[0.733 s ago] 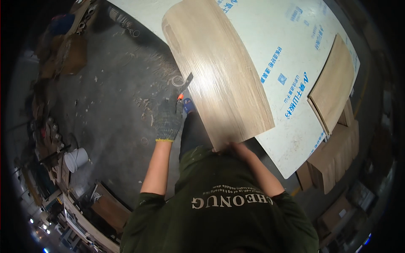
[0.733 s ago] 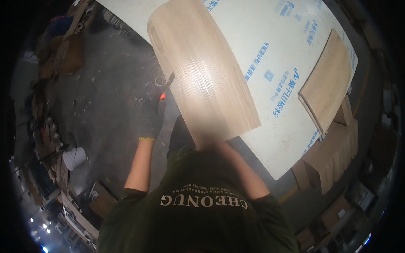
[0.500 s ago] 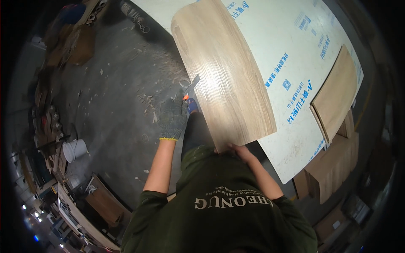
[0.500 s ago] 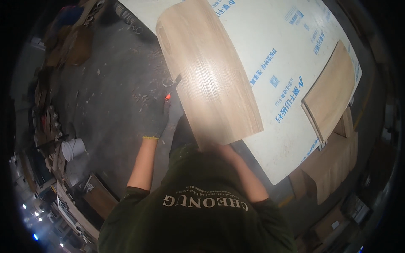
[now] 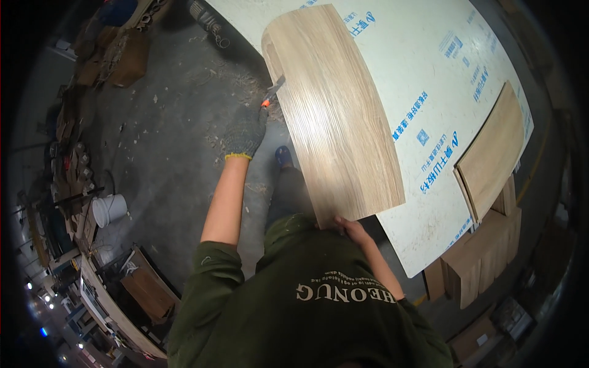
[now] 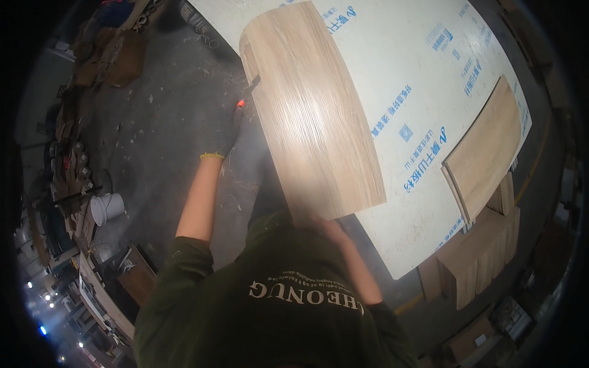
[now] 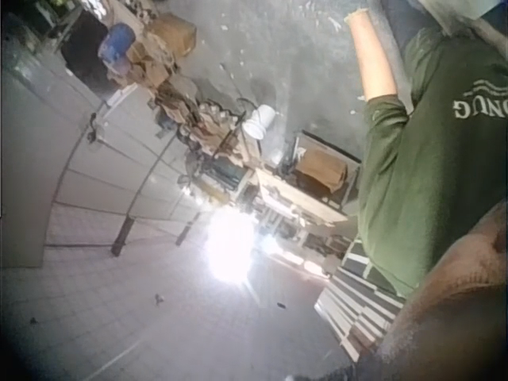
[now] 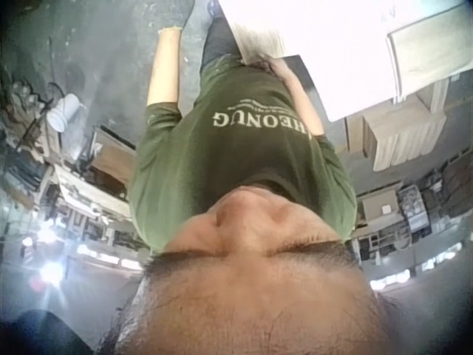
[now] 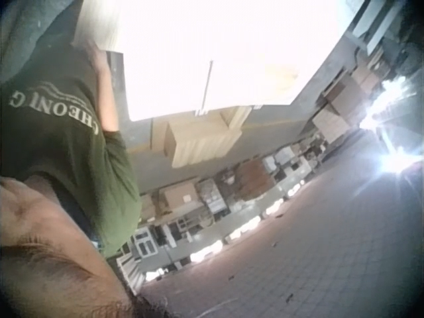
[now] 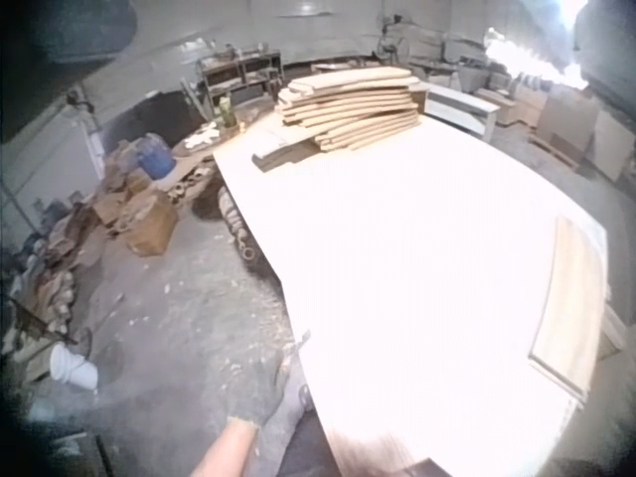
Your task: The user is using a scraper to sand the edges of a curved piece of wood.
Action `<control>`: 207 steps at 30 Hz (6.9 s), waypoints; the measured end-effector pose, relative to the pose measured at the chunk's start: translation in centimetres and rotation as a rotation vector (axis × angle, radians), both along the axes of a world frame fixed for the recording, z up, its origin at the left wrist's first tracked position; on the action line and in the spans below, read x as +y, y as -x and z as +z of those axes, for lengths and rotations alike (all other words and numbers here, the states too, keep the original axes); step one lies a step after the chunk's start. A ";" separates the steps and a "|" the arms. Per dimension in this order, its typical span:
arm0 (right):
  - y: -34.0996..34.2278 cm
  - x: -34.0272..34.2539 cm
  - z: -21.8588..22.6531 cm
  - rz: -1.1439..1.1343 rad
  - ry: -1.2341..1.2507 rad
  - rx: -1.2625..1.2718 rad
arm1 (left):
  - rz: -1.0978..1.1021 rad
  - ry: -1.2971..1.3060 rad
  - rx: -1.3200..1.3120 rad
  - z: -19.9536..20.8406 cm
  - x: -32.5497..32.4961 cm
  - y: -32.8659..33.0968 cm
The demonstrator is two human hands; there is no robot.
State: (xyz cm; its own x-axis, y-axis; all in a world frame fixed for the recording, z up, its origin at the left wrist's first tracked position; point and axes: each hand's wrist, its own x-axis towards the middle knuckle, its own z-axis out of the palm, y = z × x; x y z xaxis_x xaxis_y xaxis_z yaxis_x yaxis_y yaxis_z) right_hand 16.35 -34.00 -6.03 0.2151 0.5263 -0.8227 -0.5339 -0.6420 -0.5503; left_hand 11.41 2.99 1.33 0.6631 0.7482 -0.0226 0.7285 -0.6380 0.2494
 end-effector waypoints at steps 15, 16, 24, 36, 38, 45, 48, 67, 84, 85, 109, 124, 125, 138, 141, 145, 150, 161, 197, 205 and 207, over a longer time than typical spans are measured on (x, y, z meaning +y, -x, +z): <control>-4.6 -14.4 10.2 -0.166 0.105 -0.073 | -0.140 -0.058 -0.151 -0.5 -3.3 1.4; -6.3 -15.6 12.0 0.008 0.259 -0.378 | -0.138 -0.058 -0.154 -0.2 -5.2 1.8; -19.7 1.6 6.2 0.045 0.107 -1.366 | -0.091 0.098 -0.136 -0.8 -9.5 3.7; -16.6 17.5 5.6 0.062 0.201 -1.651 | 0.146 0.040 0.022 0.8 -9.6 4.0; -16.5 17.5 5.3 0.068 0.196 -1.643 | 0.153 0.014 -0.006 -0.2 -9.3 4.2; -17.0 16.8 4.3 0.064 0.146 -1.645 | 0.125 -0.024 0.048 0.8 -8.4 4.2; -17.0 16.7 4.2 0.057 0.135 -1.643 | 0.176 -0.118 0.046 1.5 -7.9 3.5; -17.1 17.1 4.8 0.051 0.157 -1.608 | 0.000 0.020 -0.025 1.8 4.4 0.2; -16.5 26.8 4.4 0.128 0.125 -1.611 | 0.004 0.096 -0.166 0.1 5.8 6.5; -16.6 28.0 4.4 0.134 0.110 -1.616 | 0.016 0.089 -0.171 -0.5 6.5 6.8; -14.8 39.9 4.6 0.319 -0.265 -1.635 | 0.095 -0.250 0.017 0.5 4.9 12.0; -14.9 39.9 4.6 0.283 -0.290 -1.592 | 0.009 0.034 0.118 0.6 13.0 9.9; -15.1 39.8 4.6 0.288 -0.284 -1.598 | -0.004 0.051 0.114 1.7 13.6 9.1; -15.9 39.8 4.7 0.260 -0.259 -1.608 | -0.175 0.113 0.041 3.6 19.7 4.7; -15.8 39.9 4.9 0.267 -0.244 -1.569 | -0.194 0.118 0.076 2.7 20.8 3.9; -15.7 40.0 5.0 0.264 -0.248 -1.574 | -0.261 0.070 0.074 2.6 21.9 2.4; -16.6 39.2 1.7 0.217 -0.354 -1.755 | -0.233 0.102 0.042 2.7 23.1 -0.4; -15.8 40.4 5.6 0.286 -0.213 -1.552 | -0.173 -0.085 -0.165 0.1 29.6 -1.6; -16.0 32.4 4.8 0.216 -0.335 -1.619 | -0.480 -0.297 -0.310 -2.5 16.9 1.7; -16.1 32.3 5.0 0.235 -0.265 -1.639 | -0.536 -0.122 -0.212 -1.3 12.8 4.5; -16.1 32.4 5.0 0.233 -0.284 -1.653 | -0.498 -0.048 -0.198 -1.3 13.4 3.7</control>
State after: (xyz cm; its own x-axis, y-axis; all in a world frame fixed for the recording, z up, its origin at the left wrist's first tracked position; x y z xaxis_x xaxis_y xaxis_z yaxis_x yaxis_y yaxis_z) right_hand 32.44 -1.63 -1.07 0.5872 0.7496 0.3053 0.7732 -0.4079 -0.4856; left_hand 7.74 16.44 0.06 0.9259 0.3395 0.1656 0.2770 -0.9083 0.3135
